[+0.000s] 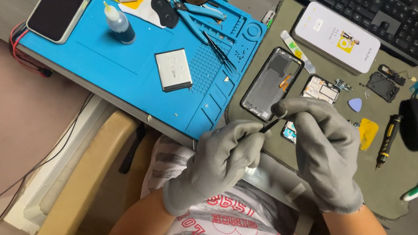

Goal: Removing adhesive from a mobile phone battery using a motorized tool during a repair process.

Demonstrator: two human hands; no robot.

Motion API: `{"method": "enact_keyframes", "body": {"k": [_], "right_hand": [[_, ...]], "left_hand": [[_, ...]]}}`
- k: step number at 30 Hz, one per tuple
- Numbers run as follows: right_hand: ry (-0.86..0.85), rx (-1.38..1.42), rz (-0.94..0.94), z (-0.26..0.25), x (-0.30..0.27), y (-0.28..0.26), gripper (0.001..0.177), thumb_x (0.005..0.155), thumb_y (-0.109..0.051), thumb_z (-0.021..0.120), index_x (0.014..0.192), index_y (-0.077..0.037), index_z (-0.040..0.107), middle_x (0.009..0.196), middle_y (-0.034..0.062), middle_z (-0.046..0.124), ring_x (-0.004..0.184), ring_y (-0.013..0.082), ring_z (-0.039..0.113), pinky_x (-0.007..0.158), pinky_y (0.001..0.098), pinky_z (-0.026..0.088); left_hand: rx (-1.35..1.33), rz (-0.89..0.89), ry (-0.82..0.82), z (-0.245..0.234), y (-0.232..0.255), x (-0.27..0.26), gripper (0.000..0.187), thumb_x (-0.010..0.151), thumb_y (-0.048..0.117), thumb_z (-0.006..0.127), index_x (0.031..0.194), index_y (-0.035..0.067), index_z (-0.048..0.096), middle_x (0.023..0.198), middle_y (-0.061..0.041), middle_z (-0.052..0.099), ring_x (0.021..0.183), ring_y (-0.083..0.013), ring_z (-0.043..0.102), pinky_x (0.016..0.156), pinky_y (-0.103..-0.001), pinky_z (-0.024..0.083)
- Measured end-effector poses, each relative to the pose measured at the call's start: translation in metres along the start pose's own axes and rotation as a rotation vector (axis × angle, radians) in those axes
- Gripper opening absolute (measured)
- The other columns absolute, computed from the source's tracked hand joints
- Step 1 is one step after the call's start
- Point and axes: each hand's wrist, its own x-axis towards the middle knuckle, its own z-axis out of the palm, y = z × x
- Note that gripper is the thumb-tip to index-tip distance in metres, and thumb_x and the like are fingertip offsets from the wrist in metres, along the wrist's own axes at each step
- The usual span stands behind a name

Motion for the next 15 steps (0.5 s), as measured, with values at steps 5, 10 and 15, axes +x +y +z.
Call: {"method": "enact_keyframes", "body": {"k": [5,10,15], "right_hand": [[-0.094,-0.198,-0.049,-0.005,0.002,-0.012,0.026,0.096,0.006,0.049,0.092,-0.002,0.074,0.096,0.0086,0.075,0.098,0.0184,0.07,0.094,0.0304,0.054],[-0.068,-0.227,-0.091,-0.005,0.001,-0.007,0.025,0.091,0.009,0.053,0.085,-0.003,0.073,0.089,0.0064,0.075,0.091,0.0167,0.069,0.087,0.0277,0.055],[-0.043,-0.145,-0.137,-0.007,-0.001,0.004,0.021,0.095,0.008,0.053,0.085,-0.003,0.067,0.089,0.0102,0.072,0.092,0.0208,0.07,0.086,0.0305,0.058]], "left_hand": [[-0.089,0.073,-0.013,0.004,0.003,0.001,0.04,0.112,0.036,0.035,0.123,0.005,0.059,0.072,0.004,0.064,0.06,-0.0138,0.065,0.06,-0.031,0.054],[0.068,0.165,0.062,0.012,0.001,0.004,0.047,0.111,0.036,0.03,0.12,0.003,0.063,0.094,-0.004,0.07,0.075,-0.024,0.073,0.069,-0.035,0.058],[0.292,0.295,0.162,0.019,-0.003,0.003,0.05,0.113,0.038,0.029,0.114,0.005,0.066,0.107,-0.006,0.075,0.073,-0.0274,0.074,0.06,-0.036,0.055]]}}
